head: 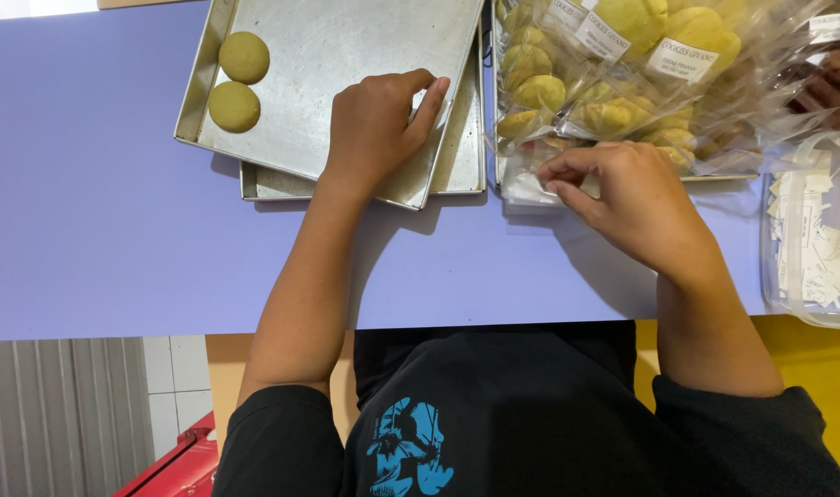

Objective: The person is picking up cookies from a metal tray and placing each one into an individual plastic bag.

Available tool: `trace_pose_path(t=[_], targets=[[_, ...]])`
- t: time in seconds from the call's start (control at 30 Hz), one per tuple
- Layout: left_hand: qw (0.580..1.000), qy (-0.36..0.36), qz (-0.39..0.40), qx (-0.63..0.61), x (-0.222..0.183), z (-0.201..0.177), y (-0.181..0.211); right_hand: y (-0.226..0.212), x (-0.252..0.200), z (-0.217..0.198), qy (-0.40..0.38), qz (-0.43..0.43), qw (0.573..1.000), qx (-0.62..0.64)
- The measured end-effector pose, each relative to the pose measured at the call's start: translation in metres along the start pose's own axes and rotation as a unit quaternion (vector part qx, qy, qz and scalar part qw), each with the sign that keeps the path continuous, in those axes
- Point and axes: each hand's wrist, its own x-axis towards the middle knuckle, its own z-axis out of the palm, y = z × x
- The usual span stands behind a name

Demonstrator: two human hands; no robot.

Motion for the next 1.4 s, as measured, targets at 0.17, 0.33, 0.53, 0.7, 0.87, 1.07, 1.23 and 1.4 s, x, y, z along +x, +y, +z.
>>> trace_pose_path(t=[0.17,0.33,0.53,0.7,0.87,1.07,1.23,1.4], targets=[[1.000,0.004,0.007,0.005,0.000,0.000,-0.001,-0.002,0.000,-0.004,0.026,0.022,0.999,0.041],[1.000,0.005,0.007,0.003,0.000,-0.001,0.000,-0.001,0.000,-0.007,0.026,0.006,0.995,0.092],[1.000,0.001,-0.001,0.004,0.000,0.000,0.000,0.001,0.005,-0.012,-0.032,-0.093,0.994,0.040],[1.000,-0.005,-0.002,0.008,0.000,0.000,0.000,0.000,0.008,-0.013,-0.066,-0.077,0.995,-0.002],[1.000,-0.006,-0.003,0.008,0.000,0.000,-0.001,-0.002,0.008,-0.014,-0.076,-0.056,0.996,-0.005],[1.000,-0.001,0.001,0.009,0.000,0.001,0.000,-0.001,0.009,-0.014,-0.098,-0.062,0.993,-0.006],[1.000,-0.007,0.000,0.005,0.000,0.002,-0.002,-0.008,0.009,-0.014,-0.062,-0.052,0.994,0.067],[1.000,-0.008,-0.004,0.000,0.000,0.000,0.000,-0.009,0.005,-0.002,0.099,-0.093,0.984,0.116]])
